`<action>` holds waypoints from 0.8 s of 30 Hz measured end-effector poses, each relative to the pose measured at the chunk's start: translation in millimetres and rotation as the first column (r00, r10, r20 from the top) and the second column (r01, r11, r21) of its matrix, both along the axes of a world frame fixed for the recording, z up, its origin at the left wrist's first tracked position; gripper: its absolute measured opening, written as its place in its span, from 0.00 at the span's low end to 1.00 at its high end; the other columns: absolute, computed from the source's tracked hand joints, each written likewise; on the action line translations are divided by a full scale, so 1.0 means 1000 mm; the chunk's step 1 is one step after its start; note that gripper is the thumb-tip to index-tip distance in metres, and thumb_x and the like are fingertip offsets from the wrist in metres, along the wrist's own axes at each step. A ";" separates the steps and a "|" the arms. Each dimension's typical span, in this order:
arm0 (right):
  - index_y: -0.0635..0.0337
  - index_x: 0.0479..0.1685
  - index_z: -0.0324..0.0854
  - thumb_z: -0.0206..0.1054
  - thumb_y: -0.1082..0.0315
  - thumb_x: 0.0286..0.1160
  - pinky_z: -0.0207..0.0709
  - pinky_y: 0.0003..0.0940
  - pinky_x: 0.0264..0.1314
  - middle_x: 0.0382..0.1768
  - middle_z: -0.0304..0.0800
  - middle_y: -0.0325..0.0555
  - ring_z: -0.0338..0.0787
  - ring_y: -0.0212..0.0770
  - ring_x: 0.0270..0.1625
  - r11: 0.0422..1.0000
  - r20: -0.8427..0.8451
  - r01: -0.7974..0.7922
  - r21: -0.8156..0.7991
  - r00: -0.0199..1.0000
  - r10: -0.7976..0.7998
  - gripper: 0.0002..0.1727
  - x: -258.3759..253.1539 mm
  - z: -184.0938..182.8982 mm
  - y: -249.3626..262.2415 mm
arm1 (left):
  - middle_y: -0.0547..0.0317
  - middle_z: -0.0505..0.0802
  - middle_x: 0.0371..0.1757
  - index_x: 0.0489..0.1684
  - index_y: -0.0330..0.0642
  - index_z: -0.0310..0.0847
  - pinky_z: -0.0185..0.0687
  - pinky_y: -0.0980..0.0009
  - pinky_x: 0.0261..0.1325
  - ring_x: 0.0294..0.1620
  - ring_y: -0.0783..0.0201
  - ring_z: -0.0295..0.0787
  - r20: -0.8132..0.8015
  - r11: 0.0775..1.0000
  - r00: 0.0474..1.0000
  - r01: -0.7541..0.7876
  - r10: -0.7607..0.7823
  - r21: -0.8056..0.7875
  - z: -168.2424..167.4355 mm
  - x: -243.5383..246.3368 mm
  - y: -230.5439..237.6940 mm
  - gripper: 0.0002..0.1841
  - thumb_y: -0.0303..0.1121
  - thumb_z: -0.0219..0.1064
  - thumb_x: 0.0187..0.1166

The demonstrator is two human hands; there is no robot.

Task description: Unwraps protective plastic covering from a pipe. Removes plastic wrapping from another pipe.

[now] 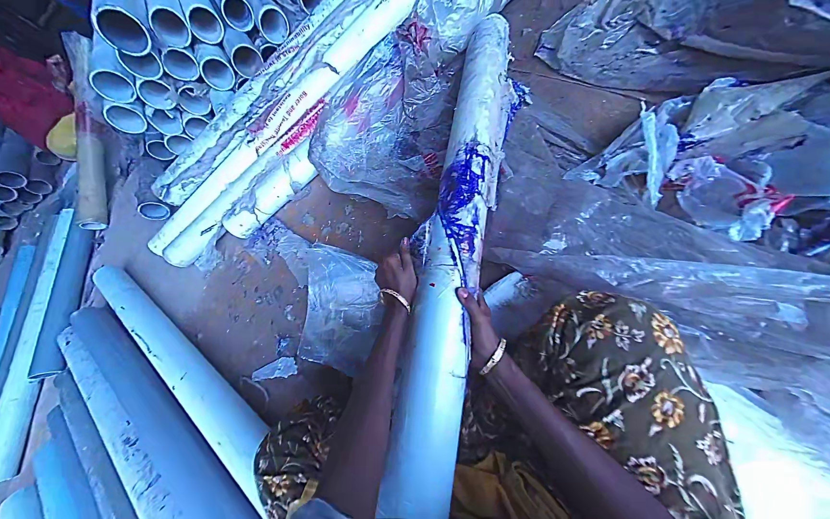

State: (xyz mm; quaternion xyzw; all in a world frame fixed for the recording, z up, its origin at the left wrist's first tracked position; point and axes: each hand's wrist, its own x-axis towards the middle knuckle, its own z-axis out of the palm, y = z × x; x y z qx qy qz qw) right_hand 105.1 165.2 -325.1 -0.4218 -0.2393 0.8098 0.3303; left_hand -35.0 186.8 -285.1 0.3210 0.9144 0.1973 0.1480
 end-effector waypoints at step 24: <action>0.80 0.85 0.52 0.62 0.70 0.85 0.78 0.40 0.70 0.76 0.71 0.79 0.82 0.55 0.71 0.714 0.459 -0.177 0.678 0.860 -0.223 0.35 0.043 0.034 0.006 | 0.48 0.83 0.75 0.80 0.36 0.71 0.68 0.65 0.80 0.76 0.64 0.78 0.907 0.988 0.411 -0.072 -0.098 0.140 0.015 0.051 -0.215 0.27 0.48 0.44 0.96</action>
